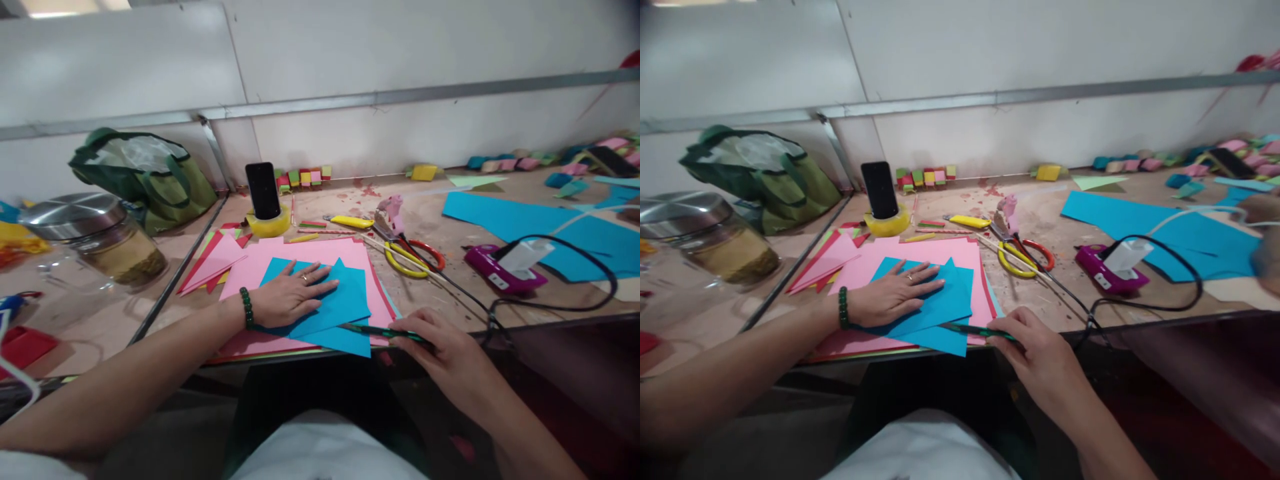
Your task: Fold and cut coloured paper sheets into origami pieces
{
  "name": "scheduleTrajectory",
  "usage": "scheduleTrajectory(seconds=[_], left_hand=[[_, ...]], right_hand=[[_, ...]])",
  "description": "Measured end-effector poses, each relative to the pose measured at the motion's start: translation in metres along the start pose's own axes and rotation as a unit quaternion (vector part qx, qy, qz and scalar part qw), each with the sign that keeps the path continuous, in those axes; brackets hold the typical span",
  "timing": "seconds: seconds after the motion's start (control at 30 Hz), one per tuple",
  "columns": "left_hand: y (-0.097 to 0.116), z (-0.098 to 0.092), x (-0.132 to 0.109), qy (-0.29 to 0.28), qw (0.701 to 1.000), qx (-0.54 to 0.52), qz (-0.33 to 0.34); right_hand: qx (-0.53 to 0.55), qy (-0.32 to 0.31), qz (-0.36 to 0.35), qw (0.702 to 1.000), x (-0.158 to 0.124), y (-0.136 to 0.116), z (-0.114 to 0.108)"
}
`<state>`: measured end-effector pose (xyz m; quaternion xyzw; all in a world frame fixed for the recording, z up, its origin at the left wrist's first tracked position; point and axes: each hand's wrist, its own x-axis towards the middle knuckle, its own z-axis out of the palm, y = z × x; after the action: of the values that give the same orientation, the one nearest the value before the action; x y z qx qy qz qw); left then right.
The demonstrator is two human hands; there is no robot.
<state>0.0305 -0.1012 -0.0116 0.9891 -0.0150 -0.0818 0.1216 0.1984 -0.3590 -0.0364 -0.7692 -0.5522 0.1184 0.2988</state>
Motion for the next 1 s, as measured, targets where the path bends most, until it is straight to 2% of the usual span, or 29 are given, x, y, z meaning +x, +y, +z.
scheduleTrajectory(seconds=[0.27, 0.47, 0.83, 1.0], left_hand=[[-0.006, 0.011, 0.000, 0.006, 1.000, 0.008, 0.014], [-0.007, 0.012, 0.001, 0.012, 1.000, 0.008, 0.012], [-0.005, 0.011, 0.000, 0.011, 1.000, 0.023, 0.011], [-0.002, 0.008, 0.000, 0.006, 1.000, 0.020, 0.007]], right_hand=[[0.030, -0.022, -0.021, 0.999, 0.010, -0.005, 0.004], [0.057, -0.035, -0.021, 0.998, 0.009, -0.004, 0.004], [0.021, -0.023, -0.048, 0.998, 0.012, -0.015, 0.011], [0.017, -0.053, -0.050, 0.997, 0.017, -0.021, 0.011]])
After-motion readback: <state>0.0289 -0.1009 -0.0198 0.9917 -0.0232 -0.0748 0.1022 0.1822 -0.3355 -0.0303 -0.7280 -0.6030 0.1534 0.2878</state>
